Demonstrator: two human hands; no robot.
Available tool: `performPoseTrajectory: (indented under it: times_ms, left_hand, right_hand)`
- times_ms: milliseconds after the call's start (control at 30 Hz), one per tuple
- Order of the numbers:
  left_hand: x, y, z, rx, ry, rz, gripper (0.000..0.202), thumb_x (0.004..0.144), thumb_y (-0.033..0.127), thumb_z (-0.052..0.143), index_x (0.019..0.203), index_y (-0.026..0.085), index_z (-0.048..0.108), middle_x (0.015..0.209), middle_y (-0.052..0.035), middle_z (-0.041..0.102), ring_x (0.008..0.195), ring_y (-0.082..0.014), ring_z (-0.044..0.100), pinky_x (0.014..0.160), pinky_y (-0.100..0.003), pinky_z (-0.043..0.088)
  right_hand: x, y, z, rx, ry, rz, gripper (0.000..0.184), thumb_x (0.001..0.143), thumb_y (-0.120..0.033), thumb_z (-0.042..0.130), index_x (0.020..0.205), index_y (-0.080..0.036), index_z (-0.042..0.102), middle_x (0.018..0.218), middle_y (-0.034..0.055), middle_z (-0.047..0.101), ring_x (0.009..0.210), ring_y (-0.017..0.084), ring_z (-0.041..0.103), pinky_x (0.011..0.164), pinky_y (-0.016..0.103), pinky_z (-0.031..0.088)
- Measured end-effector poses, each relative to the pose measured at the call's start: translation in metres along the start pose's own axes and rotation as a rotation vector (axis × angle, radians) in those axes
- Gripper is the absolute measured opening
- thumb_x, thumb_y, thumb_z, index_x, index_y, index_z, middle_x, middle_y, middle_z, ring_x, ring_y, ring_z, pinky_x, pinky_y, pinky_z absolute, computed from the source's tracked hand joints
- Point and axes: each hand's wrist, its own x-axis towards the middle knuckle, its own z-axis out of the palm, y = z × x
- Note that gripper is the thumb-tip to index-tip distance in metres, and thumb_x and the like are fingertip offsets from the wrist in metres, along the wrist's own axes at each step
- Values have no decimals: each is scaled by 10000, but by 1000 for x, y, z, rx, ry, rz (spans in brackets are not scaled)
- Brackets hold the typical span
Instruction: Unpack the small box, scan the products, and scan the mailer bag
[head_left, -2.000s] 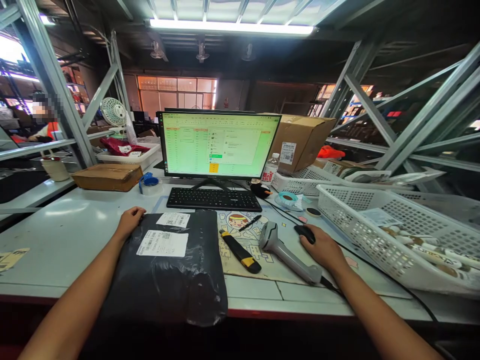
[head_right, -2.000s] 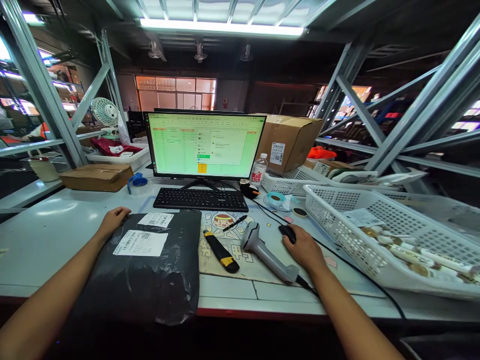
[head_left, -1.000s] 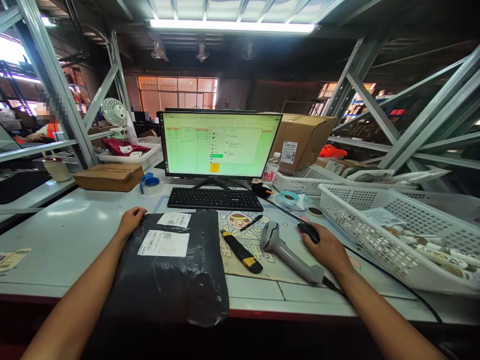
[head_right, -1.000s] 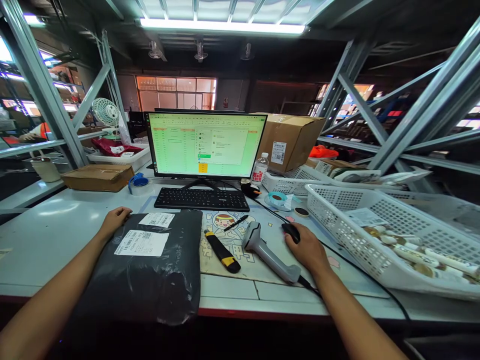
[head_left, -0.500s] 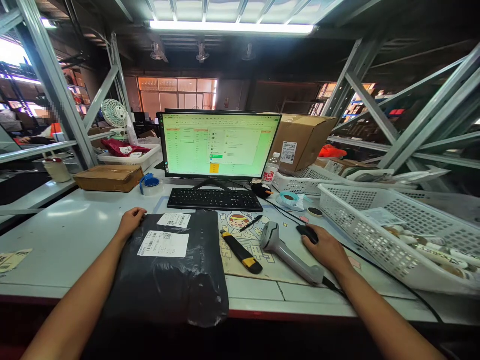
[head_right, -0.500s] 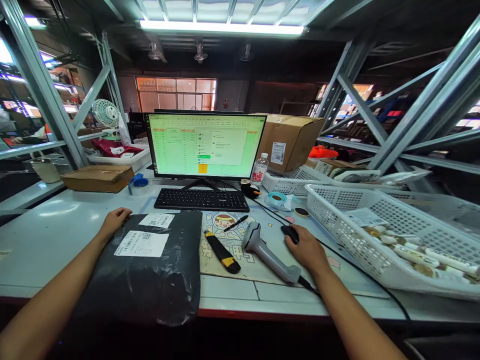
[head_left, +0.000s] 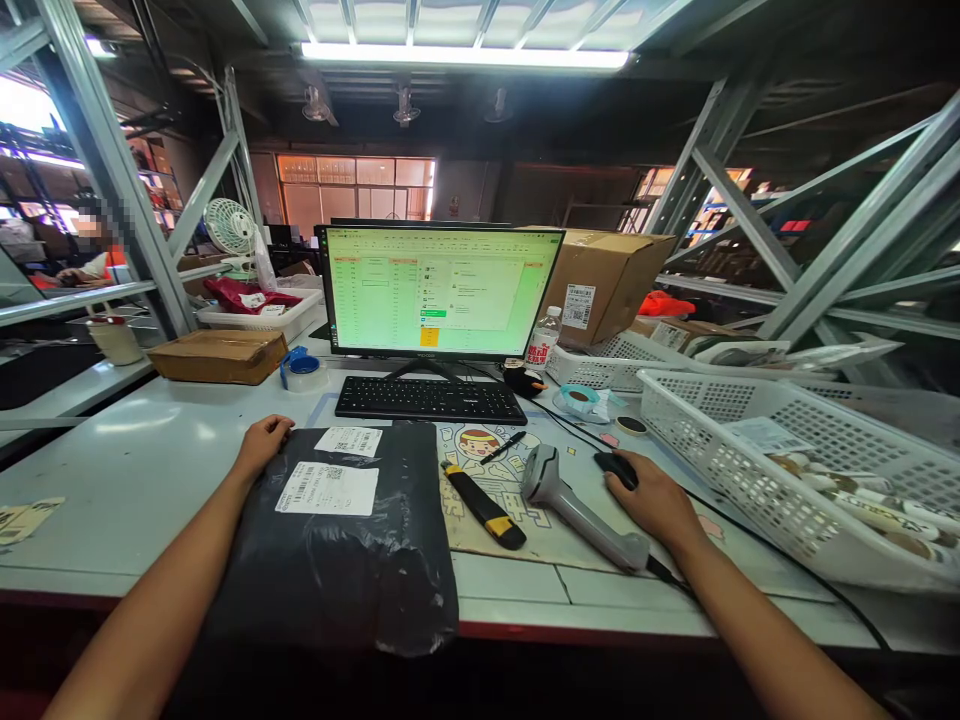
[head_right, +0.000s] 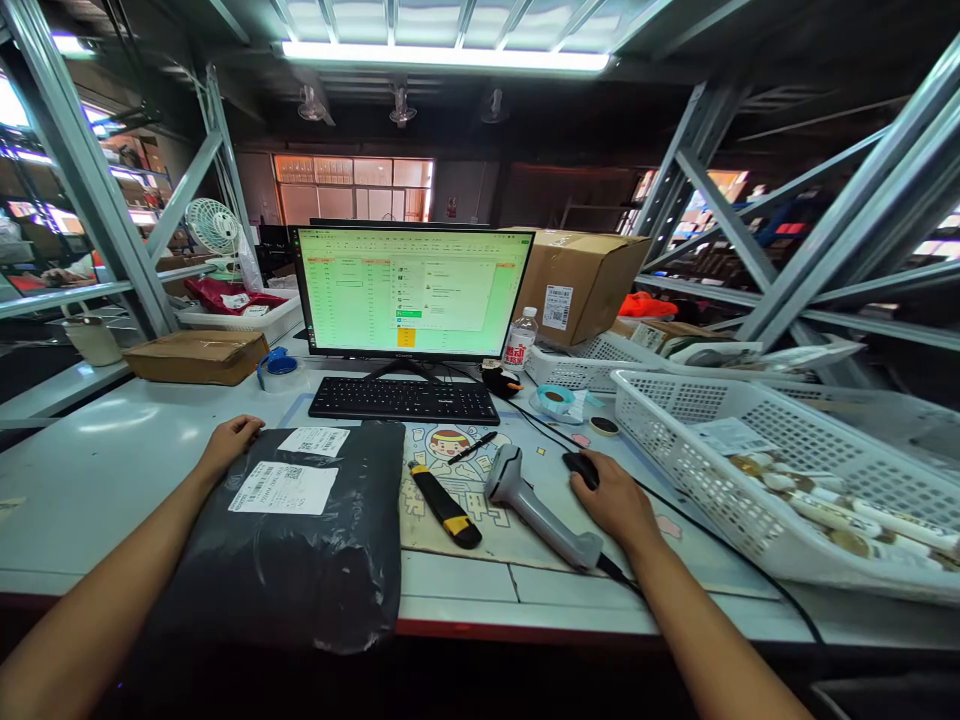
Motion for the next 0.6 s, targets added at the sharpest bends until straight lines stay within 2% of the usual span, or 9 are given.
performPoseTrajectory:
  times_ms: [367,600]
  left_hand:
    - [-6,11,-1,-22,-10,-1,489,613,629,621,795,189,732,726,-46,695,684,-213,604,651,-314,452]
    - [-8,14,-1,-22,-4,-15,513,597,655,613,785,191,725,725,-42,681,668,-206,579,629,-313,430]
  right_hand:
    - [-1,-1,-2,-5,19,11,633,849,-536,466,1334,-162,627,1332,153,669,1144,332,658,961,478,548]
    - [0,-3,-3,1,10,-7,549,845,-516,446,1223,-185,669,1281,131,691,1105,313,665,971,466,538]
